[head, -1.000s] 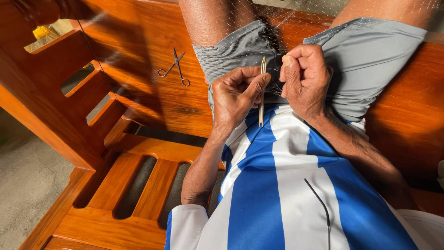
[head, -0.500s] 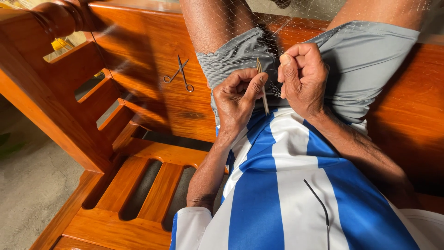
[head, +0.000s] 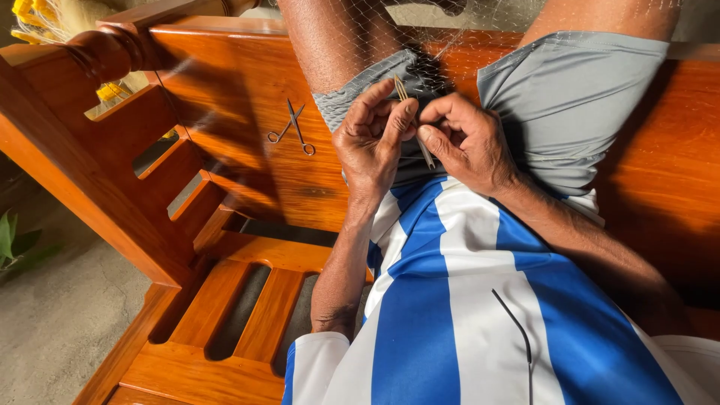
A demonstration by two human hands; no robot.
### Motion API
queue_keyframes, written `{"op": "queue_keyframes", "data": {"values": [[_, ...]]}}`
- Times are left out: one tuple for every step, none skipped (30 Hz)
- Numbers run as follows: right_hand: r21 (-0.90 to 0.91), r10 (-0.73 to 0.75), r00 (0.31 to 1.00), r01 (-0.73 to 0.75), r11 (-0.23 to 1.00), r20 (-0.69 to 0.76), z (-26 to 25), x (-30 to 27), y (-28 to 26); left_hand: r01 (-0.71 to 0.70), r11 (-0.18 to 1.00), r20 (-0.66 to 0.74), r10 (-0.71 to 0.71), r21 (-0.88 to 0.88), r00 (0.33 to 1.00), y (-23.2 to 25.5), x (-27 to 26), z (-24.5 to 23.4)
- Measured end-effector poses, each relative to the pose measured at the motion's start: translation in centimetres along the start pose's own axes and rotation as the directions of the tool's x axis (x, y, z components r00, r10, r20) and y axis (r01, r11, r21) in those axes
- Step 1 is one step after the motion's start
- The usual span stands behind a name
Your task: Repairing a fishing net by weaving thread through the mesh using a wooden shuttle.
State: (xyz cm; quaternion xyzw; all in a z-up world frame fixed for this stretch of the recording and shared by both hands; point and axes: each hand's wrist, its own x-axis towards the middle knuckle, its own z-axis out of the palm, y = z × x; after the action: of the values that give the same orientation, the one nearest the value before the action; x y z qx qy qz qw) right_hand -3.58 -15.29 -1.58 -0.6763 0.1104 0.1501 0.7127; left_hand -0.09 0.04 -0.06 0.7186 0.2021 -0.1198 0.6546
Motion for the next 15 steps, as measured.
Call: {"op": "queue_keyframes", "data": {"values": [[0.001,0.003,1.000,-0.003,1.000,0.000,0.0,0.2,-0.6,0.003,1.000,0.000,-0.003,0.001,1.000,0.1,0.0,0.1],[0.110,0.050,0.998,-0.054,0.992,0.044,0.0,0.4,-1.2,0.013,1.000,-0.005,-0.013,-0.008,1.000,0.3,0.1,0.2],[0.215,0.091,0.992,-0.109,0.971,0.092,0.0,0.6,-1.8,0.024,1.000,-0.009,-0.024,-0.017,1.000,0.5,0.2,0.3],[0.212,0.089,0.992,-0.106,0.971,0.091,0.0,0.2,-1.2,0.022,1.000,-0.008,-0.022,-0.020,1.000,0.1,0.2,0.1],[0.118,0.083,0.992,-0.095,0.988,0.099,-0.2,-0.1,-0.6,0.033,0.999,0.005,-0.033,-0.019,0.999,-0.3,0.2,-0.1],[0.022,0.074,0.992,-0.077,0.997,0.106,-0.3,-0.3,0.0,0.041,0.999,0.020,-0.040,-0.019,0.999,-0.7,0.4,-0.1],[0.018,0.069,0.992,-0.071,0.997,0.102,-0.3,0.1,-0.3,0.035,0.999,0.024,-0.034,-0.023,0.999,0.2,0.9,-0.2],[0.032,0.013,0.997,-0.016,0.999,0.081,-0.2,0.0,-0.4,0.059,0.998,0.062,-0.058,-0.008,0.996,0.9,1.0,-0.4],[0.044,-0.042,0.997,0.040,0.998,0.060,-0.2,0.0,-0.5,0.082,0.997,0.099,-0.082,0.008,0.992,1.6,1.1,-0.5],[0.035,-0.036,0.998,0.034,0.999,0.053,-0.2,0.3,-0.7,0.088,0.996,0.108,-0.088,0.001,0.990,1.6,1.5,-0.9],[0.034,-0.099,0.994,0.097,0.995,0.047,-0.2,0.6,-1.0,0.094,0.996,0.146,-0.095,0.012,0.985,1.7,2.0,-1.4],[0.030,-0.164,0.986,0.163,0.986,0.043,-0.1,1.0,-1.3,0.096,0.995,0.182,-0.098,0.021,0.978,1.7,2.5,-1.8],[0.019,-0.161,0.986,0.160,0.987,0.039,-0.5,0.8,-1.5,0.099,0.995,0.189,-0.099,0.012,0.977,2.3,2.6,-1.5],[0.023,-0.174,0.984,0.173,0.985,0.036,-0.6,1.0,-1.7,0.134,0.991,0.154,-0.134,0.008,0.979,3.0,2.9,-1.5],[0.028,-0.188,0.982,0.187,0.982,0.033,-0.6,1.2,-2.0,0.170,0.985,0.120,-0.169,0.002,0.978,3.8,3.2,-1.5]]}}
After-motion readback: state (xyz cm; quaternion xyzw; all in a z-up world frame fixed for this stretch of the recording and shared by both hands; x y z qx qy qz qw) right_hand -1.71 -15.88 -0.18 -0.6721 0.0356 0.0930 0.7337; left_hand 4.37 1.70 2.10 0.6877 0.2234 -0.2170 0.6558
